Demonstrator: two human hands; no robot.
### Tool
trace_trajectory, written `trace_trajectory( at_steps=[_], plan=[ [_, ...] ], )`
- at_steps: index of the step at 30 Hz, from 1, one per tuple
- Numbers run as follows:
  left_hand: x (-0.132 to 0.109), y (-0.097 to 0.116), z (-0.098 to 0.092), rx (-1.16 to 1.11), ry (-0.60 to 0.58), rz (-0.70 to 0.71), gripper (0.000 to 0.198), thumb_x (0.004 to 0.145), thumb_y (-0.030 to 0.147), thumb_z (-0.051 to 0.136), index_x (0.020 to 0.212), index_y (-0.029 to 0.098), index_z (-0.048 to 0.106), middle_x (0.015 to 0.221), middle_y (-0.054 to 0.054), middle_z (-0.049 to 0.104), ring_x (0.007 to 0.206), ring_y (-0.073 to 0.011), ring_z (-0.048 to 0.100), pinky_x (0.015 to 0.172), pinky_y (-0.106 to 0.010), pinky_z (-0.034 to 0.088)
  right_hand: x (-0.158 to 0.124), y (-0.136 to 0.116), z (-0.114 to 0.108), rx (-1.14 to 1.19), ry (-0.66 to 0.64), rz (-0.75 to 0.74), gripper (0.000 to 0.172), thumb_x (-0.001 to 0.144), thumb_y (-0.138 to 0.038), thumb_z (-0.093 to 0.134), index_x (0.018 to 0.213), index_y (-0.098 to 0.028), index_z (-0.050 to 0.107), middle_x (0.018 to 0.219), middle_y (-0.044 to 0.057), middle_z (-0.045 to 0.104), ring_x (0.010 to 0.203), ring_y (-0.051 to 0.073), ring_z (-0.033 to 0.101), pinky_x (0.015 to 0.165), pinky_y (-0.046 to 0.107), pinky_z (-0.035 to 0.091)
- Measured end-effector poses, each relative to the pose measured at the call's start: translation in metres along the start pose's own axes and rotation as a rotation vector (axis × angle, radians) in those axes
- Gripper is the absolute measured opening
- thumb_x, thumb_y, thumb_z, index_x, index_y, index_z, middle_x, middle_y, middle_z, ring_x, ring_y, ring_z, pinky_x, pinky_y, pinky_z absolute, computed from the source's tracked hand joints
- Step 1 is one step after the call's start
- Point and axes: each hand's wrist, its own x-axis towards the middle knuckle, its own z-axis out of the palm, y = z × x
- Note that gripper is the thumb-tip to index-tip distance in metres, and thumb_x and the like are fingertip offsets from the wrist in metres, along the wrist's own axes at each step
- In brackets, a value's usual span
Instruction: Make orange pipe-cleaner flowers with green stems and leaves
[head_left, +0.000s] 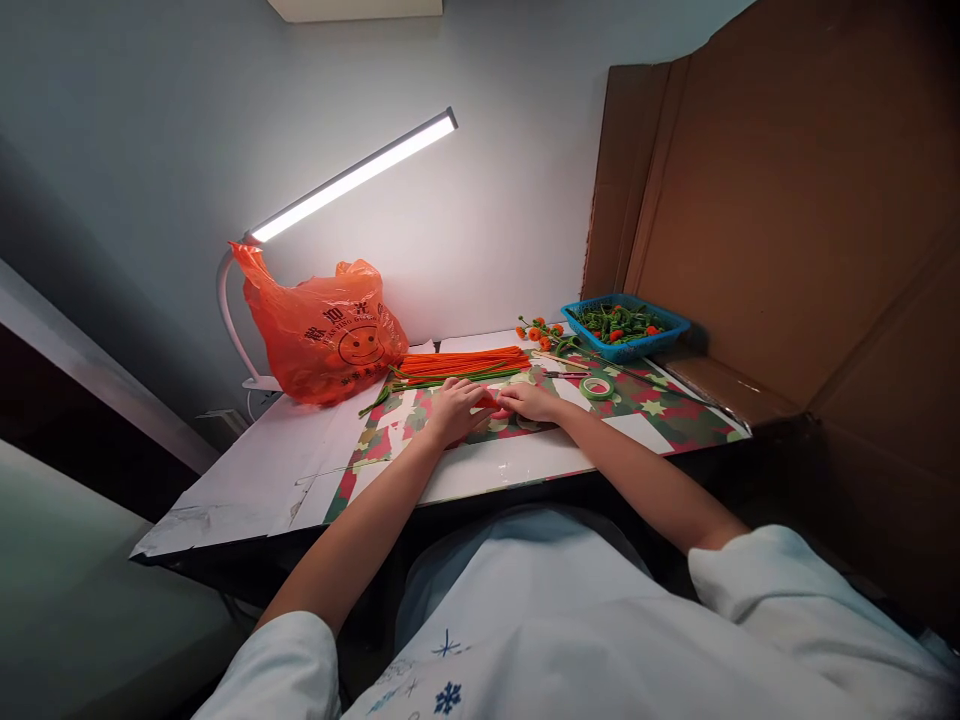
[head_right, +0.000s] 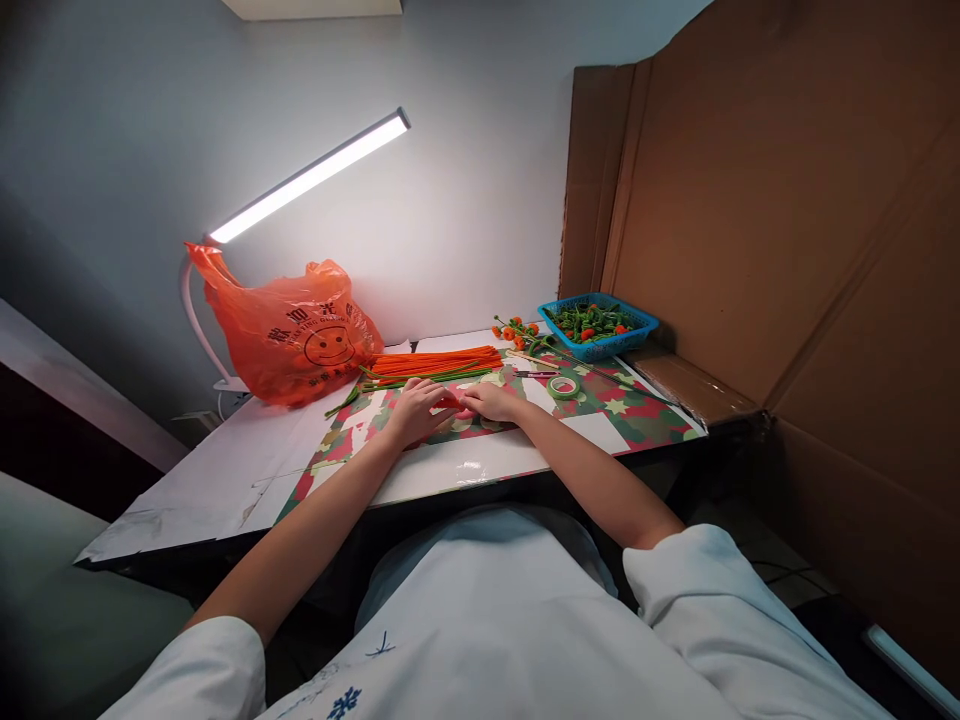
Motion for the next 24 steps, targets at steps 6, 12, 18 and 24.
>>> trace_trajectory(
  at_steps=[6,12,18,24],
  plan=[
    [-0.001,0.002,0.0,0.004,0.037,0.034,0.024,0.093,0.038,0.049,0.085,0.022,0.065,0.083,-0.003,0.071,0.079,-0.0189,0.058,0.08,-0.035,0.035,-0.002,-0.003,0.002,0.024,0.023,-0.046,0.021,0.085,-0.03,0.043,0.069,-0.018,0.046,0.066,-0.002,0.045,0.063,0.012,0.04,0.06,0.024,0.032],
    [-0.001,0.003,0.0,0.009,0.053,0.022,0.022,0.092,0.038,0.05,0.085,0.022,0.063,0.082,-0.003,0.071,0.079,-0.0196,0.058,0.079,-0.036,0.035,-0.002,-0.005,0.002,0.095,0.036,-0.02,0.03,0.087,-0.041,0.041,0.067,-0.019,0.045,0.064,-0.002,0.045,0.06,0.012,0.04,0.059,0.024,0.033],
    [-0.001,0.005,-0.001,-0.005,0.072,-0.067,0.021,0.091,0.038,0.052,0.085,0.022,0.063,0.083,-0.003,0.07,0.083,-0.0199,0.059,0.082,-0.037,0.036,-0.001,0.004,-0.004,0.058,0.152,0.125,0.036,0.09,-0.041,0.036,0.062,-0.019,0.043,0.059,-0.001,0.047,0.057,0.013,0.045,0.057,0.025,0.034],
    [-0.002,0.008,-0.002,-0.059,0.031,-0.129,0.022,0.09,0.039,0.053,0.091,0.022,0.067,0.088,-0.003,0.073,0.085,-0.0198,0.061,0.083,-0.037,0.035,-0.001,0.008,-0.004,-0.067,0.103,0.068,0.028,0.089,-0.031,0.04,0.065,-0.018,0.046,0.06,-0.002,0.044,0.058,0.012,0.043,0.058,0.025,0.031]
  ],
)
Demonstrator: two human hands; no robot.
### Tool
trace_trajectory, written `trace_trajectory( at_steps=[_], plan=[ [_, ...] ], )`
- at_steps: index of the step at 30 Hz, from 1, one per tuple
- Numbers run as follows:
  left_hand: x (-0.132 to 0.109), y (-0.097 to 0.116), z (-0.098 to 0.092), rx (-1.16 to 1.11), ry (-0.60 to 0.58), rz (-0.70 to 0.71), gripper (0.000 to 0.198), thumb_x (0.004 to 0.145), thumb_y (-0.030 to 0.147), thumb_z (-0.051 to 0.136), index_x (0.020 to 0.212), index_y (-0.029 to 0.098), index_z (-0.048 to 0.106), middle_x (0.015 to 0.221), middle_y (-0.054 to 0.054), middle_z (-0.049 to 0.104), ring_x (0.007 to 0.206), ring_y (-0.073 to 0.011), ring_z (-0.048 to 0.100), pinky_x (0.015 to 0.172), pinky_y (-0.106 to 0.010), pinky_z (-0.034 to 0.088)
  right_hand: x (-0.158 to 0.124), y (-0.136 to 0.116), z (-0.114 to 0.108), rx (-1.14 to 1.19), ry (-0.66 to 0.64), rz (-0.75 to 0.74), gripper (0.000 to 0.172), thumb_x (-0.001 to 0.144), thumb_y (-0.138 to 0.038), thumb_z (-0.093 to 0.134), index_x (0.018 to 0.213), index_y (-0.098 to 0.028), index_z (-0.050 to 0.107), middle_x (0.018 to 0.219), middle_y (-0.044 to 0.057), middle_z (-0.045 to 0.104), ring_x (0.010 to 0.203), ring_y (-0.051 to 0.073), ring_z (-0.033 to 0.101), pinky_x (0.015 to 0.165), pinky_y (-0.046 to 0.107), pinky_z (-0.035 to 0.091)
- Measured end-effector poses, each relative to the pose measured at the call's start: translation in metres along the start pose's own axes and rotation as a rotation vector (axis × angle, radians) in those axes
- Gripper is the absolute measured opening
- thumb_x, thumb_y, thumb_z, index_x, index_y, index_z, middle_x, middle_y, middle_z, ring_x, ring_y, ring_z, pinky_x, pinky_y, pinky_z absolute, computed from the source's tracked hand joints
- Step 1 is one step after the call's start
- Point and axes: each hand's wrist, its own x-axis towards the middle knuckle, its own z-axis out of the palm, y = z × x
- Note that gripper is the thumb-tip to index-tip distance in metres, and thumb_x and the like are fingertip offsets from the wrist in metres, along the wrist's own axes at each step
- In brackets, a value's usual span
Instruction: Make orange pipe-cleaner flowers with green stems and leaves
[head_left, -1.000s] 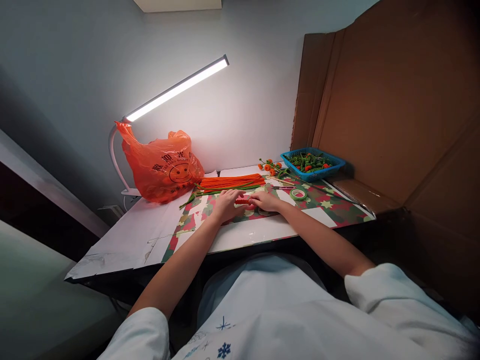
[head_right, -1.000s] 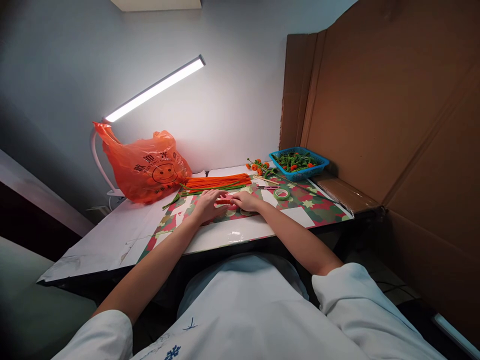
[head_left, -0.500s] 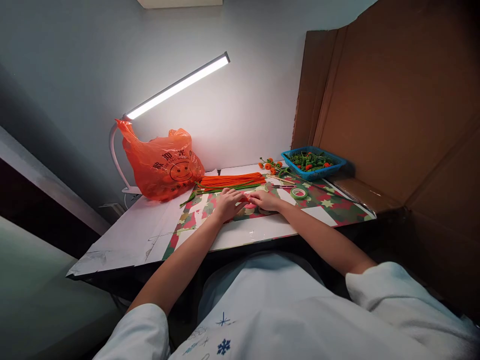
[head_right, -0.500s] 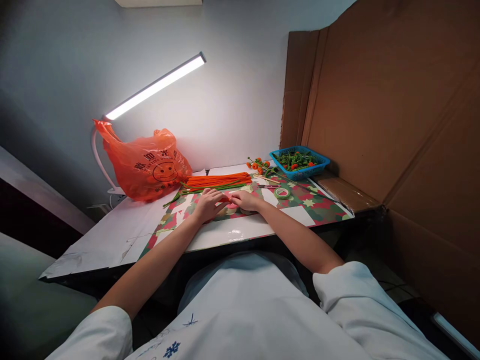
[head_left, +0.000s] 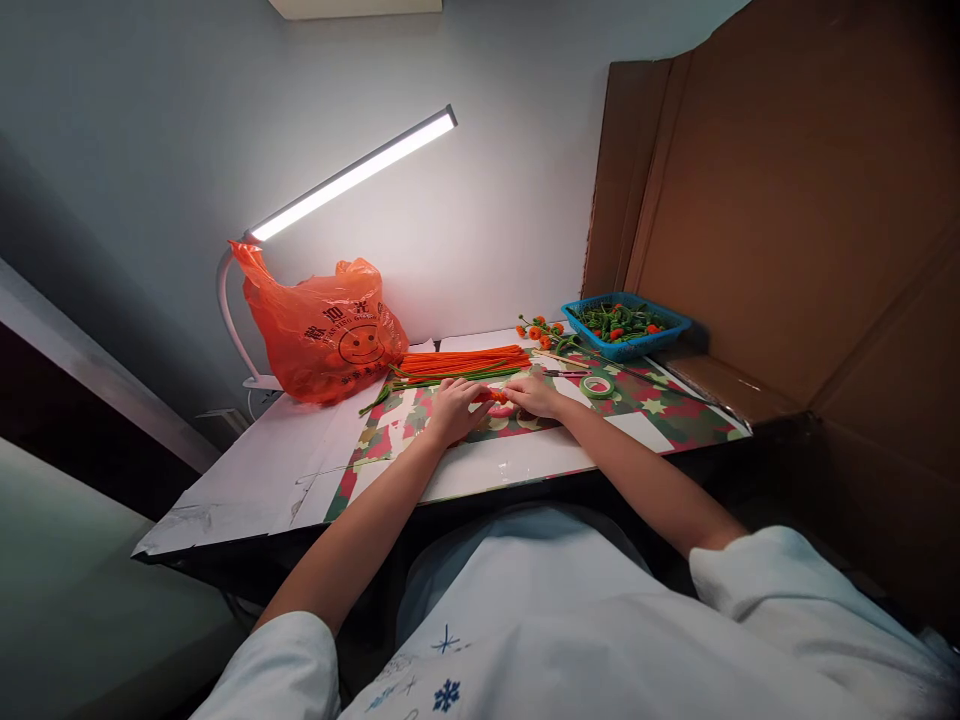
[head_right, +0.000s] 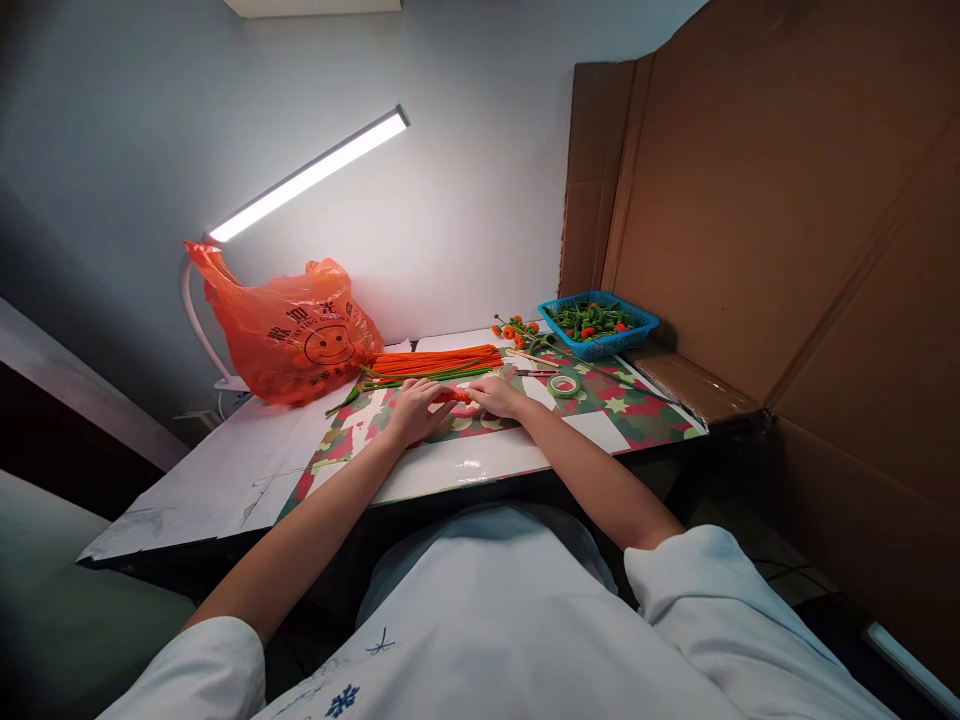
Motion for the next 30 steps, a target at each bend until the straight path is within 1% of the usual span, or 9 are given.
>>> trace_trajectory(
  at_steps=[5,11,13,18,23,25,27,29,30],
  plan=[
    [-0.001,-0.001,0.001,-0.089,-0.059,-0.043,0.024,0.092,0.038,0.05,0.096,0.025,0.069,0.093,-0.003,0.074,0.088,-0.019,0.062,0.084,-0.037,0.034,0.0,0.001,0.002,-0.105,-0.007,-0.123,0.026,0.091,-0.029,0.042,0.069,-0.017,0.051,0.065,-0.001,0.049,0.063,0.013,0.043,0.061,0.025,0.031],
    [-0.001,-0.001,0.002,-0.162,-0.062,-0.094,0.021,0.09,0.036,0.053,0.09,0.023,0.069,0.089,-0.002,0.073,0.082,-0.0172,0.063,0.086,-0.036,0.036,-0.005,-0.006,0.002,-0.118,0.013,-0.161,0.024,0.091,-0.027,0.044,0.073,-0.016,0.054,0.069,0.001,0.054,0.066,0.013,0.045,0.062,0.024,0.032],
    [0.0,-0.001,0.001,-0.205,-0.07,-0.115,0.021,0.09,0.035,0.053,0.088,0.022,0.069,0.085,-0.001,0.073,0.077,-0.0157,0.063,0.082,-0.033,0.038,-0.006,-0.01,0.001,-0.117,0.015,-0.155,0.022,0.091,-0.025,0.044,0.075,-0.015,0.057,0.07,0.002,0.055,0.067,0.013,0.046,0.063,0.024,0.032],
    [0.001,-0.001,0.001,-0.352,-0.075,-0.151,0.021,0.087,0.034,0.055,0.083,0.019,0.068,0.074,0.0,0.071,0.063,-0.0122,0.059,0.063,-0.025,0.041,-0.007,-0.014,0.001,-0.147,0.032,-0.157,0.021,0.09,-0.022,0.046,0.076,-0.015,0.06,0.07,0.003,0.057,0.067,0.013,0.046,0.062,0.024,0.031],
    [0.001,-0.002,0.004,-0.398,-0.036,-0.174,0.023,0.088,0.037,0.054,0.086,0.018,0.068,0.076,-0.002,0.072,0.064,-0.0127,0.06,0.06,-0.024,0.043,-0.006,-0.011,0.002,-0.163,0.093,-0.193,0.021,0.09,-0.024,0.049,0.077,-0.014,0.062,0.073,0.005,0.061,0.068,0.014,0.049,0.063,0.025,0.032],
    [0.001,-0.002,0.004,-0.38,-0.017,-0.159,0.022,0.088,0.037,0.055,0.089,0.019,0.068,0.081,-0.002,0.073,0.067,-0.0133,0.062,0.063,-0.025,0.044,-0.006,-0.011,-0.001,-0.149,0.122,-0.178,0.018,0.088,-0.027,0.052,0.081,-0.015,0.064,0.075,0.004,0.063,0.068,0.014,0.05,0.063,0.024,0.033],
    [0.001,-0.002,0.003,-0.295,0.013,-0.143,0.02,0.088,0.036,0.056,0.091,0.02,0.067,0.083,-0.002,0.073,0.07,-0.0144,0.064,0.067,-0.028,0.044,-0.007,-0.011,-0.006,-0.137,0.158,-0.124,0.019,0.087,-0.032,0.056,0.089,-0.016,0.066,0.077,0.004,0.064,0.069,0.014,0.052,0.064,0.024,0.033],
    [0.001,-0.001,0.001,-0.189,0.055,-0.135,0.017,0.088,0.034,0.056,0.092,0.021,0.067,0.087,-0.003,0.073,0.077,-0.0162,0.065,0.074,-0.031,0.043,-0.008,-0.011,-0.013,-0.122,0.206,-0.019,0.027,0.088,-0.04,0.055,0.092,-0.017,0.067,0.076,0.003,0.065,0.068,0.014,0.053,0.062,0.024,0.034],
    [0.001,-0.001,-0.001,-0.151,0.077,-0.135,0.016,0.089,0.033,0.056,0.093,0.022,0.067,0.089,-0.003,0.073,0.082,-0.017,0.065,0.076,-0.032,0.042,-0.008,-0.01,-0.016,-0.102,0.219,0.051,0.033,0.09,-0.044,0.05,0.088,-0.016,0.067,0.074,0.003,0.064,0.065,0.014,0.053,0.061,0.025,0.034]
  ],
)
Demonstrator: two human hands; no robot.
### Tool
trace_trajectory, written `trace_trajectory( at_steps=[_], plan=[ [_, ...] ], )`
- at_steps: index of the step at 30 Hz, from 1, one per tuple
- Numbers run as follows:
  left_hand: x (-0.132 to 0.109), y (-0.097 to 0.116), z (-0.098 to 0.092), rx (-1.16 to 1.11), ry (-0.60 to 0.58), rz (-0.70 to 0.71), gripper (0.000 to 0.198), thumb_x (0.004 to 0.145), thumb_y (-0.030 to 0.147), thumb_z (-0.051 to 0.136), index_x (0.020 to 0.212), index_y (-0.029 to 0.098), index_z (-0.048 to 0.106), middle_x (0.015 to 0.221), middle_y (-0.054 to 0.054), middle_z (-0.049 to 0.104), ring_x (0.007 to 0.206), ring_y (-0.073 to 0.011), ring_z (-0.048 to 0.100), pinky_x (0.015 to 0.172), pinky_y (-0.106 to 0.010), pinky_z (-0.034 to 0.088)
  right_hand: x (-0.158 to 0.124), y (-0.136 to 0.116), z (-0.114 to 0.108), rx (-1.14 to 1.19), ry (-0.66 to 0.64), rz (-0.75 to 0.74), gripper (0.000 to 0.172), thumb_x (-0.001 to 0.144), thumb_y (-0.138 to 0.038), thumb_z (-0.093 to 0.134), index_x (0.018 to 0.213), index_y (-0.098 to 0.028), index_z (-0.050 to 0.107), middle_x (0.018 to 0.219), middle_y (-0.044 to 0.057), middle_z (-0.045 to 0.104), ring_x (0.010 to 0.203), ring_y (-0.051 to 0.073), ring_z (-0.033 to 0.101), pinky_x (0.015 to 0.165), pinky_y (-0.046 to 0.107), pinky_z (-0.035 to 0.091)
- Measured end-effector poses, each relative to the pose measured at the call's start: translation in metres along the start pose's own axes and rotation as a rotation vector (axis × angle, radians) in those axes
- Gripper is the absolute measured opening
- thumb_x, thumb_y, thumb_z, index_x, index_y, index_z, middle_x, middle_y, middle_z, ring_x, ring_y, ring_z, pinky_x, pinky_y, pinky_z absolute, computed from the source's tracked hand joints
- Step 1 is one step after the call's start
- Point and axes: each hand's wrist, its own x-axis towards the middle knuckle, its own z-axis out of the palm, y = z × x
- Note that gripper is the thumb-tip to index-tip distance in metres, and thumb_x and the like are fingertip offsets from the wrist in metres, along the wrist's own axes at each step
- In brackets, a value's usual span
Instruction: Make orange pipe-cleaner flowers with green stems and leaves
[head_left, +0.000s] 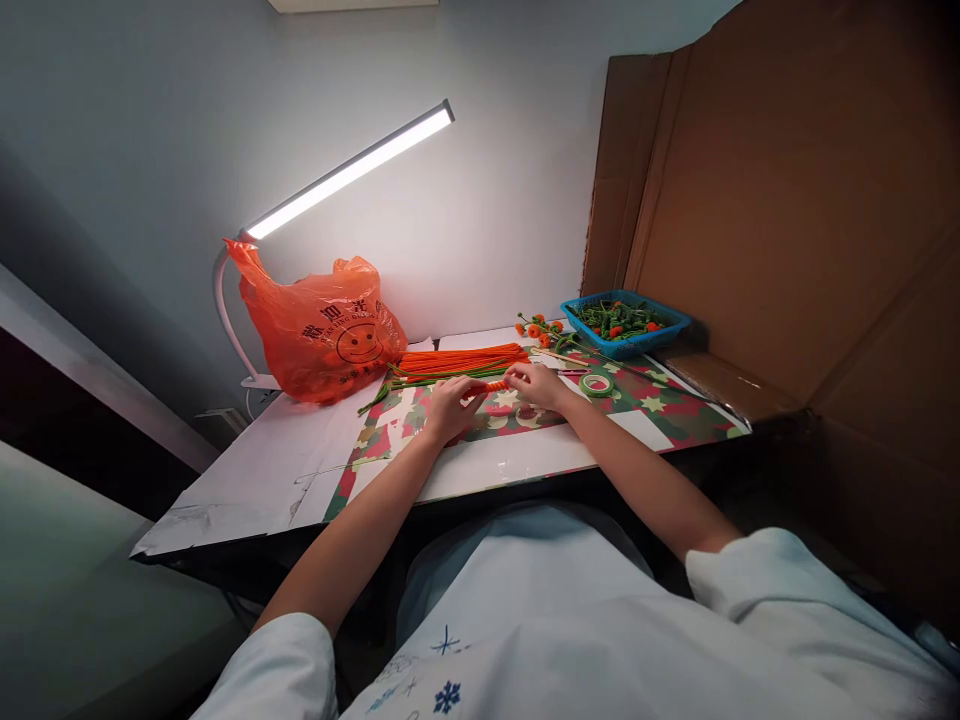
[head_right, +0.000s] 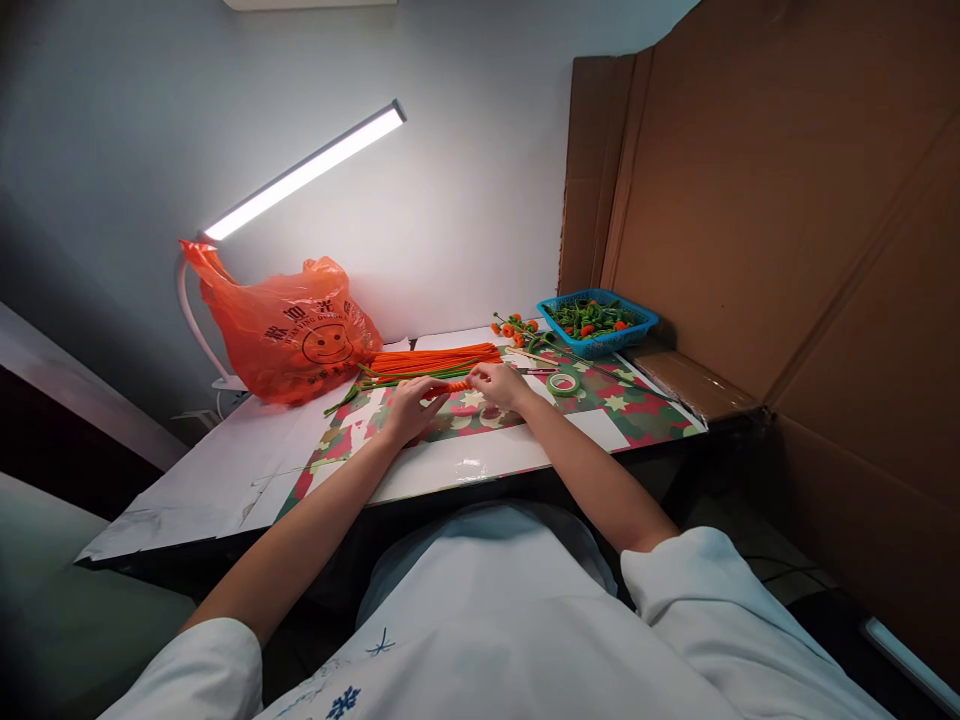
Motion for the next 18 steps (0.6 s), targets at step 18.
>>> trace_trajectory(
  at_steps=[18],
  plan=[
    [0.0,-0.006,0.0,0.064,-0.075,0.096,0.027,0.094,0.04,0.048,0.091,0.022,0.068,0.09,-0.004,0.074,0.08,-0.0175,0.066,0.074,-0.032,0.039,-0.006,-0.003,-0.012,0.314,-0.208,0.039,0.034,0.075,-0.046,0.065,0.074,-0.013,0.067,0.066,0.004,0.066,0.052,0.01,0.051,0.048,0.022,0.033]
  ],
)
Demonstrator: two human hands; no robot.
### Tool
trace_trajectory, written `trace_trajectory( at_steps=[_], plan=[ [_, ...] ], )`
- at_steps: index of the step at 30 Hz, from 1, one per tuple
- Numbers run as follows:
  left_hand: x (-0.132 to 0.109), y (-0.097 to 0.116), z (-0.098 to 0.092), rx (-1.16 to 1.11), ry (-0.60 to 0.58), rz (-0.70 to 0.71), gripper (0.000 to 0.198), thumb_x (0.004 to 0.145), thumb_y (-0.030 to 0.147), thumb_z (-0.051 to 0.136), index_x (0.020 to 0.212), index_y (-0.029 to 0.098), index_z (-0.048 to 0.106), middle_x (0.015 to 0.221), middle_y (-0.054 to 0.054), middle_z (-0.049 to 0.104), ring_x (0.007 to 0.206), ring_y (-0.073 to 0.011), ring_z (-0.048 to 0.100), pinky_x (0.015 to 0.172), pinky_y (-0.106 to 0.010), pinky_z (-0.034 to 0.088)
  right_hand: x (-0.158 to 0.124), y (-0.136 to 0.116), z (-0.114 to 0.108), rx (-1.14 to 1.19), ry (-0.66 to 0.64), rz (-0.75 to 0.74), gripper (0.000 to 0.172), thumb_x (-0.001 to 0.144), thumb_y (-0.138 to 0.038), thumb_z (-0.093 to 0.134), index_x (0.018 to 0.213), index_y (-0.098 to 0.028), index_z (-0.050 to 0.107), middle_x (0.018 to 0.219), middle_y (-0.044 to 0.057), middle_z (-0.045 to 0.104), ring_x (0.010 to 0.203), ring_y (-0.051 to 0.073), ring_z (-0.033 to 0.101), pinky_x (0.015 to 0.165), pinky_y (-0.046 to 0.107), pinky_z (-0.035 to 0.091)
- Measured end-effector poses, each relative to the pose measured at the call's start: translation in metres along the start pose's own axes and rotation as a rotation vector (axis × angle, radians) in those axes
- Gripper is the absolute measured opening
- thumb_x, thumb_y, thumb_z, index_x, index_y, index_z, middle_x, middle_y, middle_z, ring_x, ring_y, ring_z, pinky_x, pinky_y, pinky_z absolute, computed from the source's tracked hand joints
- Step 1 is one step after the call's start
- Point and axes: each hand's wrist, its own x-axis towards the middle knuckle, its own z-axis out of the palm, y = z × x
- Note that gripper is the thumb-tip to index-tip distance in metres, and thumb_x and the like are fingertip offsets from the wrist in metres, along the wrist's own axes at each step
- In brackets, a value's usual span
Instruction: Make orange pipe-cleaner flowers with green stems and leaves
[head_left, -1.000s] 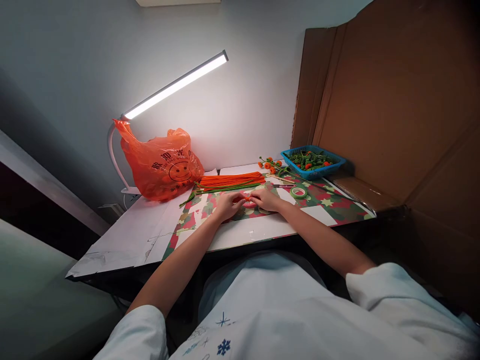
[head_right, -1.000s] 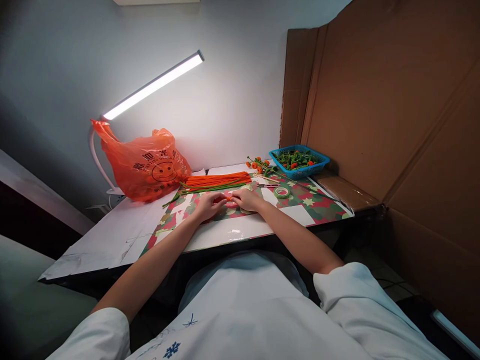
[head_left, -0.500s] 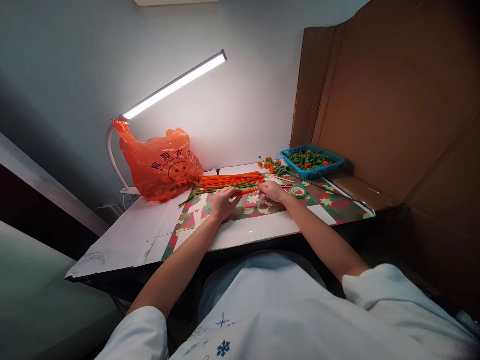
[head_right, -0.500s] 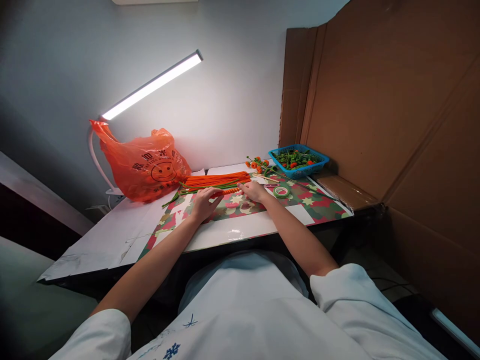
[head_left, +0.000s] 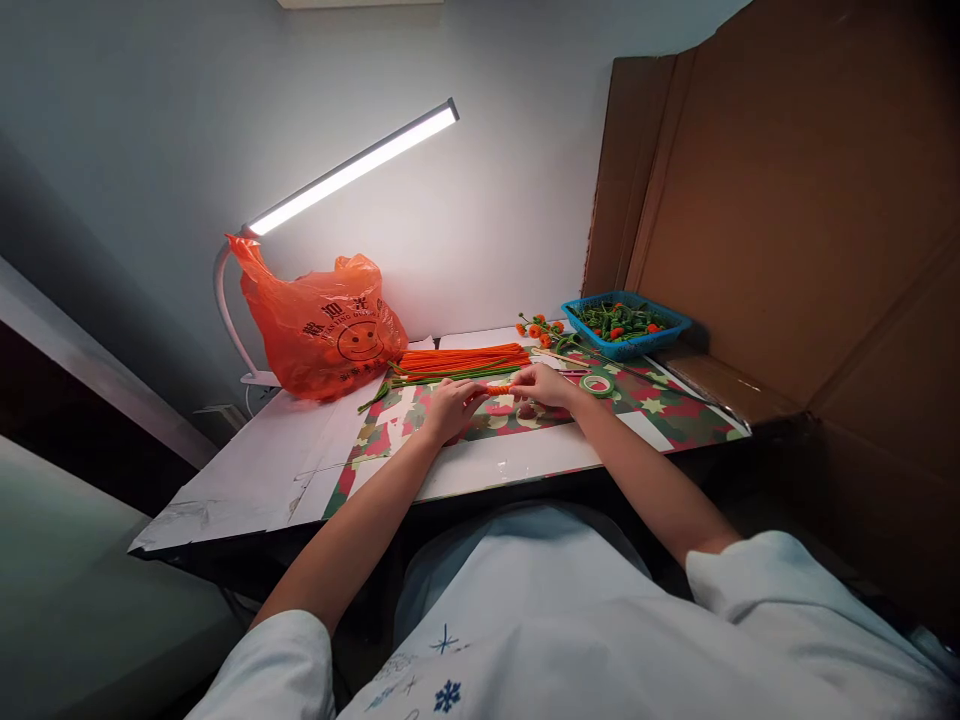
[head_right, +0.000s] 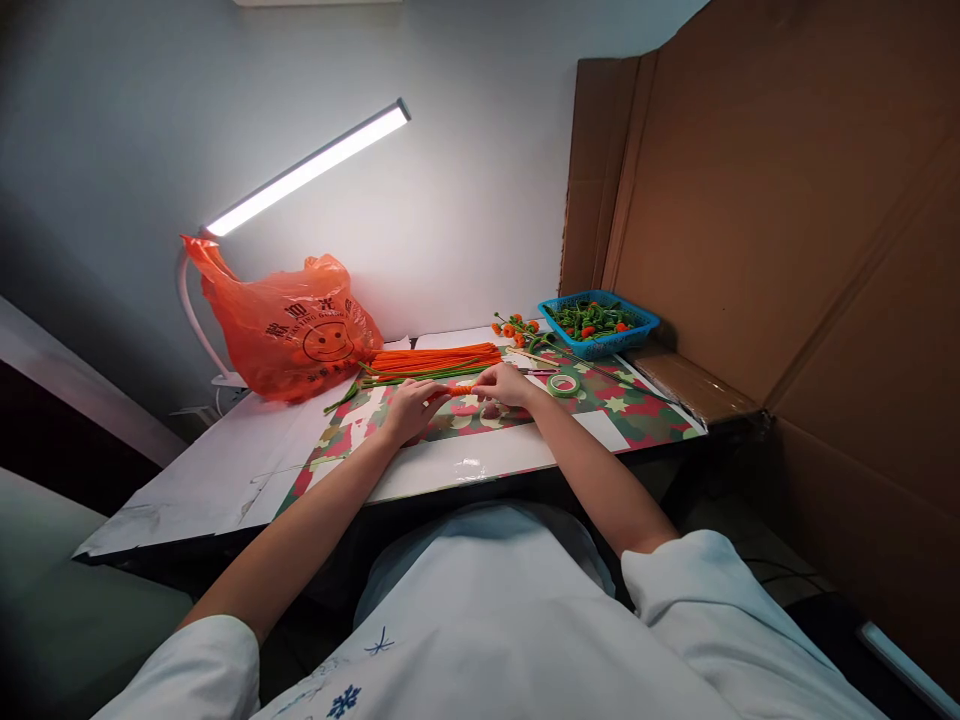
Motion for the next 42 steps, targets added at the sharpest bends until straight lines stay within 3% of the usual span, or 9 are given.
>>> trace_trajectory(
  at_steps=[5,9,12,17,21,25,33,42],
  plan=[
    [-0.001,-0.001,0.003,-0.023,-0.116,-0.038,0.025,0.092,0.035,0.048,0.085,0.021,0.068,0.077,-0.003,0.071,0.069,-0.0162,0.063,0.063,-0.027,0.038,0.0,0.0,0.009,-0.292,0.096,-0.148,0.013,0.08,-0.023,0.061,0.075,-0.013,0.068,0.067,0.004,0.066,0.061,0.012,0.053,0.058,0.023,0.035],
    [-0.002,0.0,0.005,-0.047,-0.131,-0.085,0.023,0.091,0.034,0.05,0.085,0.021,0.068,0.072,-0.002,0.069,0.065,-0.0154,0.06,0.059,-0.026,0.039,0.001,0.002,0.012,-0.385,0.106,-0.217,0.009,0.081,-0.02,0.061,0.079,-0.014,0.068,0.073,0.005,0.068,0.067,0.013,0.055,0.061,0.023,0.035],
    [-0.001,0.001,0.006,-0.066,-0.107,-0.072,0.018,0.089,0.033,0.053,0.087,0.021,0.067,0.075,-0.001,0.069,0.065,-0.0144,0.06,0.059,-0.025,0.04,0.0,-0.001,0.012,-0.296,0.04,-0.139,0.017,0.081,-0.029,0.062,0.074,-0.014,0.066,0.065,0.002,0.064,0.06,0.013,0.055,0.057,0.023,0.035],
    [-0.001,0.003,0.005,-0.003,-0.055,0.065,0.016,0.091,0.031,0.052,0.09,0.021,0.065,0.088,-0.002,0.071,0.071,-0.0138,0.063,0.061,-0.024,0.041,0.001,-0.008,0.009,0.072,-0.067,0.15,0.052,0.085,-0.061,0.048,0.062,-0.015,0.057,0.057,0.003,0.063,0.048,0.012,0.055,0.046,0.023,0.037],
    [-0.001,0.006,0.003,0.082,0.018,0.183,0.022,0.094,0.033,0.047,0.093,0.022,0.065,0.089,-0.003,0.071,0.076,-0.014,0.064,0.062,-0.023,0.042,0.0,-0.012,0.005,0.189,-0.21,0.222,0.051,0.081,-0.063,0.055,0.063,-0.015,0.058,0.059,0.005,0.067,0.051,0.013,0.057,0.049,0.023,0.043],
    [-0.002,0.007,0.004,0.077,0.03,0.215,0.023,0.095,0.034,0.047,0.091,0.022,0.066,0.087,-0.002,0.071,0.074,-0.014,0.064,0.06,-0.023,0.04,-0.003,-0.011,0.004,0.177,-0.269,0.141,0.042,0.076,-0.055,0.064,0.066,-0.015,0.06,0.056,0.001,0.062,0.051,0.011,0.054,0.052,0.022,0.044],
    [-0.002,0.007,0.005,-0.083,-0.142,-0.005,0.026,0.092,0.035,0.048,0.084,0.02,0.068,0.071,-0.002,0.067,0.065,-0.014,0.058,0.058,-0.023,0.036,0.0,-0.001,0.014,-0.289,0.013,-0.148,0.007,0.074,-0.02,0.065,0.072,-0.015,0.07,0.062,0.001,0.066,0.059,0.012,0.056,0.056,0.022,0.035],
    [0.003,0.0,0.002,-0.464,-0.282,-0.248,0.037,0.085,0.048,0.049,0.07,0.016,0.061,0.056,0.002,0.051,0.052,-0.0098,0.043,0.05,-0.022,0.031,0.003,0.004,0.025,-0.73,0.093,-0.387,0.017,0.084,-0.015,0.057,0.091,-0.018,0.071,0.082,0.008,0.073,0.074,0.018,0.061,0.066,0.026,0.036]
  ],
)
